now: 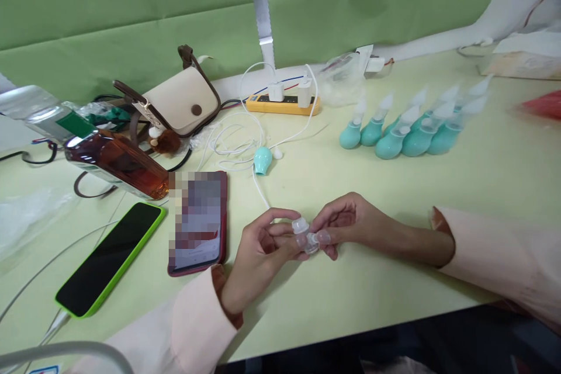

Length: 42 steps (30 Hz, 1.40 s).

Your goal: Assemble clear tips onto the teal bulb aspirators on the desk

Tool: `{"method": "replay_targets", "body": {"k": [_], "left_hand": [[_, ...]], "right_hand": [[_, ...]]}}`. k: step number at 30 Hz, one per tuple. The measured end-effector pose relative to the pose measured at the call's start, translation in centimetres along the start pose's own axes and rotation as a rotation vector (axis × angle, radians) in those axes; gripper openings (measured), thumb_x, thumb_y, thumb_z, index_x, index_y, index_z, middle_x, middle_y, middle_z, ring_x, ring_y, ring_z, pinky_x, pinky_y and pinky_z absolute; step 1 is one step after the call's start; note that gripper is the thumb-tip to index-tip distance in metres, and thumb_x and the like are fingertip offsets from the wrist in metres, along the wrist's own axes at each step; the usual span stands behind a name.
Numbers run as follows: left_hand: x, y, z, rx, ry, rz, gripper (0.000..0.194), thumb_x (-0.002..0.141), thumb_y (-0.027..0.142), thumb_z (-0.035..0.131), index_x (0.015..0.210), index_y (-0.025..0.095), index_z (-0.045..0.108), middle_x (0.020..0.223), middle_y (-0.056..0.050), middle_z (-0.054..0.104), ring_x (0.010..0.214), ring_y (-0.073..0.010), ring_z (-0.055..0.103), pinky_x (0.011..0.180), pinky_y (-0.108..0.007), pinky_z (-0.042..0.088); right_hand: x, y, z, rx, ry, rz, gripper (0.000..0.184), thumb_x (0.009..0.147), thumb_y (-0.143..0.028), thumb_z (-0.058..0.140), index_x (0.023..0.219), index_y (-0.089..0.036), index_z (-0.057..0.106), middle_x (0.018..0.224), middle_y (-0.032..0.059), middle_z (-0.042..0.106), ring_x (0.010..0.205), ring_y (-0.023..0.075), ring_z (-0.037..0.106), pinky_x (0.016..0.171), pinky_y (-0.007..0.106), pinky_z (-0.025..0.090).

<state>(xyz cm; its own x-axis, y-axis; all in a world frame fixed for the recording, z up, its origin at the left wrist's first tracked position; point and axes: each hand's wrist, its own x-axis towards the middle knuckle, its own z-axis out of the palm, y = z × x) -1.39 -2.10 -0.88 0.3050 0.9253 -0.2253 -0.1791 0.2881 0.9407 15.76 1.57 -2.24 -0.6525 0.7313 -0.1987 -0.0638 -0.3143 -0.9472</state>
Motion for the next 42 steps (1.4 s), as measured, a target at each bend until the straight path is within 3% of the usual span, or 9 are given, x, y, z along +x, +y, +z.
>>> {"method": "replay_targets", "body": {"k": [13,18,23,32,39,42], "left_hand": [[-0.3,-0.2,0.1,0.037,0.025,0.044,0.026,0.063,0.019,0.066,0.083,0.013,0.051,0.069,-0.003,0.066,0.062,-0.0142,0.062,0.056,-0.023,0.050],[-0.5,-0.6,0.0,0.003,-0.066,0.050,0.032,0.061,0.011,0.067,0.088,0.014,0.050,0.076,-0.004,0.066,0.068,-0.0189,0.065,0.066,-0.031,0.051],[-0.4,-0.5,0.0,0.022,-0.103,0.052,0.029,0.066,0.013,0.064,0.091,0.014,0.048,0.080,-0.007,0.066,0.075,-0.0219,0.064,0.073,-0.036,0.047],[-0.7,-0.3,0.0,0.024,-0.124,0.058,0.031,0.066,0.016,0.064,0.093,0.016,0.049,0.079,-0.005,0.065,0.075,-0.0180,0.062,0.069,-0.029,0.046],[-0.7,-0.5,-0.1,0.045,-0.138,0.068,0.027,0.067,0.013,0.062,0.091,0.015,0.049,0.077,-0.005,0.063,0.072,-0.0172,0.061,0.069,-0.030,0.047],[-0.6,-0.4,0.0,0.064,-0.087,0.082,0.025,0.068,0.016,0.061,0.090,0.014,0.050,0.075,-0.005,0.063,0.072,-0.0169,0.061,0.067,-0.028,0.047]], "right_hand": [[-0.1,0.0,0.3,-0.020,0.039,0.040,0.016,0.057,-0.024,0.069,0.065,-0.012,0.062,0.048,-0.0015,0.059,0.043,0.0080,0.054,0.045,0.020,0.045],[-0.2,0.4,0.5,-0.053,0.052,-0.005,0.020,0.053,-0.025,0.071,0.063,-0.012,0.061,0.050,-0.0019,0.057,0.044,0.0070,0.053,0.044,0.018,0.044],[-0.3,0.4,0.6,-0.078,0.047,-0.022,0.019,0.051,-0.025,0.072,0.061,-0.012,0.063,0.048,-0.0014,0.056,0.043,0.0073,0.051,0.042,0.019,0.042],[-0.4,0.8,0.8,-0.080,0.092,-0.075,0.022,0.046,-0.025,0.074,0.061,-0.013,0.062,0.053,-0.0012,0.057,0.046,0.0068,0.050,0.042,0.019,0.041],[-0.5,0.9,0.7,-0.177,0.092,-0.078,0.019,0.052,-0.024,0.072,0.061,-0.012,0.060,0.051,-0.0014,0.055,0.045,0.0073,0.048,0.042,0.020,0.039],[-0.4,0.9,0.7,-0.211,0.075,-0.097,0.018,0.055,-0.026,0.070,0.062,-0.012,0.061,0.053,-0.0009,0.055,0.047,0.0076,0.048,0.043,0.020,0.040]]}}
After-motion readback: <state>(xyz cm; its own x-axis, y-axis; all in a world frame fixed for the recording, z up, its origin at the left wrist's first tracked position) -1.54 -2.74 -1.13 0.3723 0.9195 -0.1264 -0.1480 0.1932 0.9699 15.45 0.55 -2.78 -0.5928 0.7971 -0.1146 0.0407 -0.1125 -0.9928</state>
